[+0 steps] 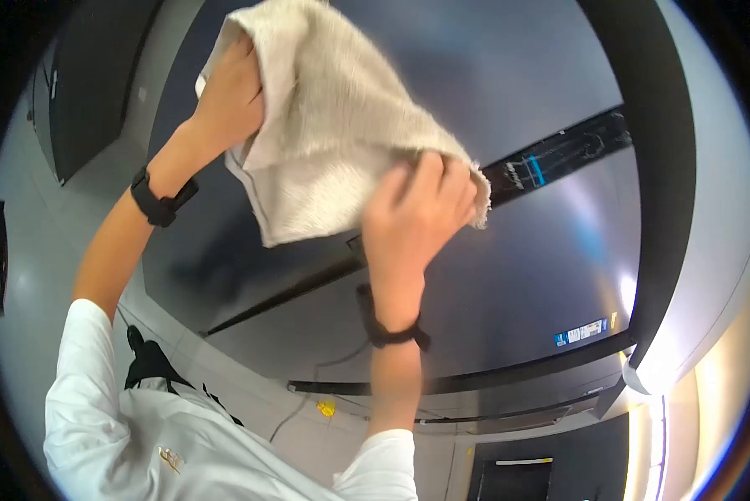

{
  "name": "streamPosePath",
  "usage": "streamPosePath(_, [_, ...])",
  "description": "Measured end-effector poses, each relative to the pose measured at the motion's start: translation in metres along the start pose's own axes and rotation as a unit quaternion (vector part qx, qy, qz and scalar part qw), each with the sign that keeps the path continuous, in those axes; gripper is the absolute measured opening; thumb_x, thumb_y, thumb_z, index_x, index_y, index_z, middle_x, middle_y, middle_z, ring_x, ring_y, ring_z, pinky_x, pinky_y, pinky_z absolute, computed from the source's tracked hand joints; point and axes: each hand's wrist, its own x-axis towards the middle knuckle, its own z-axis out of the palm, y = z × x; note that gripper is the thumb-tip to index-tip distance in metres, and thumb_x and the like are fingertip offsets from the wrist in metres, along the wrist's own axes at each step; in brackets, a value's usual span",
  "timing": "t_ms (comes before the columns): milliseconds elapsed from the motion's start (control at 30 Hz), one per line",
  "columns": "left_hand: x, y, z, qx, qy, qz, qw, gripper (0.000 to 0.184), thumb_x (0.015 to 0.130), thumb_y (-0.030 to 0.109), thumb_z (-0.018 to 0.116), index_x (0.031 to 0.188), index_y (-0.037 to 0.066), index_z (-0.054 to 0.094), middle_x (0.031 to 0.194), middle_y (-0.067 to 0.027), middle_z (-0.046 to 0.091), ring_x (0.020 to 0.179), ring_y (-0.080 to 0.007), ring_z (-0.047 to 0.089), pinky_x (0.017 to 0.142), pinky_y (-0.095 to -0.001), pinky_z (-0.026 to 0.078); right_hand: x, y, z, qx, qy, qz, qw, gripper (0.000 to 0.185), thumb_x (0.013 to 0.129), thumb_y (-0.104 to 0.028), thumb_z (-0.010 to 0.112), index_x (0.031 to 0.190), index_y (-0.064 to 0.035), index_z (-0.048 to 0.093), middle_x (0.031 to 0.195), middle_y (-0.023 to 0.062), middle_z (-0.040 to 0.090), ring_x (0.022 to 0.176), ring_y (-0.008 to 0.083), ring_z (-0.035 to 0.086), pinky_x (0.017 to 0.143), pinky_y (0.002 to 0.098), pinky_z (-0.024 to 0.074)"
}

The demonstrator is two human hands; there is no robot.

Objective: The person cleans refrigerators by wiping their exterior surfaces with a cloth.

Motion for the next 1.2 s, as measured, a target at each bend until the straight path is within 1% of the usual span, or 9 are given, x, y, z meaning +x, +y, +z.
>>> streamPosePath(133, [-0.036, -0.017, 0.004, 0.116, -0.025, -0.079, 0.99, 0.037, 0.075, 0.018, 0.06, 0.105, -0.003, 0.065, 0.108, -0.0223, 0.061, 0.105, -0.0413, 0.053, 0.097, -0.0502, 0.038, -0.012, -0.062, 0.043, 0.058, -0.008, -0.051, 0.997, 0.026, 0.078, -0.01, 0.065, 0.1, 0.0038, 0.064, 0.121, 0.0233, 0.051, 0.109, 0.0384, 0.049, 0.089, 0.0469, 0.0373])
streamPosePath(300, [-0.153, -0.066, -0.05, 0.037, -0.129, -0.1, 0.986, 0.056, 0.077, 0.024, 0.063, 0.127, 0.0, 0.058, 0.138, -0.0213, 0.051, 0.128, -0.0436, 0.044, 0.112, -0.052, 0.03, -0.107, -0.111, 0.074, 0.106, -0.177, 0.042, 0.978, 0.041, 0.078, -0.011, 0.064, 0.116, 0.004, 0.062, 0.119, 0.031, 0.054, 0.108, 0.045, 0.052, 0.098, 0.0525, 0.0347])
streamPosePath(367, [-0.151, -0.097, -0.07, 0.03, -0.135, -0.053, 0.989, 0.053, 0.079, 0.019, 0.062, 0.128, 0.0, 0.057, 0.137, -0.02, 0.052, 0.128, -0.0419, 0.046, 0.11, -0.0492, 0.034, -0.105, -0.114, 0.08, 0.051, -0.244, 0.034, 0.968, 0.057, 0.081, -0.008, 0.06, 0.134, 0.0083, 0.046, 0.145, 0.0397, 0.027, 0.138, 0.0536, 0.021, 0.114, 0.0576, 0.0124])
streamPosePath(467, [-0.124, -0.112, -0.061, -0.04, -0.073, -0.076, 0.994, 0.056, 0.079, 0.018, 0.064, 0.131, 0.0, 0.053, 0.138, -0.0196, 0.05, 0.128, -0.0398, 0.045, 0.109, -0.0482, 0.035, -0.064, -0.131, 0.084, 0.079, -0.208, 0.113, 0.968, 0.067, 0.087, -0.012, 0.054, 0.147, 0.0064, 0.03, 0.154, 0.0355, 0.013, 0.145, 0.0495, 0.004, 0.115, 0.057, 0.006])
streamPosePath(667, [-0.103, -0.154, -0.067, -0.376, -0.174, -0.326, 0.85, 0.06, 0.081, 0.022, 0.072, 0.133, 0.001, 0.05, 0.125, -0.0171, 0.061, 0.116, -0.031, 0.058, 0.1, -0.0365, 0.045, -0.038, -0.206, 0.143, 0.107, -0.16, 0.142, 0.971, 0.073, 0.084, -0.023, 0.058, 0.145, 0.0066, 0.031, 0.152, 0.0364, 0.016, 0.143, 0.0524, 0.006, 0.114, 0.0617, -0.0006])
streamPosePath(833, [-0.204, -0.174, -0.095, -0.414, -0.238, -0.461, 0.748, 0.061, 0.081, 0.024, 0.073, 0.134, 0.003, 0.05, 0.126, -0.0154, 0.061, 0.117, -0.0277, 0.058, 0.102, -0.0357, 0.044, -0.145, -0.256, 0.16, 0.128, -0.35, 0.136, 0.918, 0.08, 0.085, -0.023, 0.062, 0.148, 0.0078, 0.023, 0.153, 0.0357, 0.014, 0.143, 0.0517, 0.005, 0.113, 0.0617, 0.0018])
streamPosePath(1000, [-0.205, -0.154, -0.109, -0.421, -0.231, -0.466, 0.743, 0.063, 0.082, 0.021, 0.072, 0.136, 0.002, 0.047, 0.13, -0.0152, 0.057, 0.121, -0.0259, 0.054, 0.106, -0.0358, 0.041, -0.131, -0.276, 0.126, 0.079, -0.345, 0.301, 0.885, 0.068, 0.087, -0.014, 0.062, 0.141, 0.011, 0.03, 0.146, 0.0325, 0.032, 0.134, 0.0487, 0.032, 0.114, 0.0558, 0.0175])
streamPosePath(1100, [-0.179, -0.153, -0.078, -0.449, -0.21, -0.433, 0.753, 0.063, 0.083, 0.019, 0.072, 0.138, 0.002, 0.046, 0.132, -0.015, 0.055, 0.124, -0.0248, 0.052, 0.107, -0.0359, 0.039, -0.059, -0.28, 0.124, 0.36, -0.11, 0.403, 0.835, 0.078, 0.088, -0.009, 0.06, 0.148, 0.0094, 0.014, 0.153, 0.0301, 0.018, 0.141, 0.0434, 0.024, 0.115, 0.0526, 0.017])
streamPosePath(1200, [-0.173, -0.176, -0.045, -0.489, -0.207, -0.419, 0.737, 0.064, 0.083, 0.018, 0.071, 0.139, 0.001, 0.044, 0.135, -0.0149, 0.053, 0.126, -0.0237, 0.05, 0.109, -0.036, 0.037, -0.038, -0.295, 0.14, 0.313, -0.14, 0.403, 0.848, 0.083, 0.088, -0.012, 0.06, 0.148, 0.0102, 0.008, 0.152, 0.0317, 0.018, 0.141, 0.042, 0.021, 0.115, 0.0522, 0.0163])
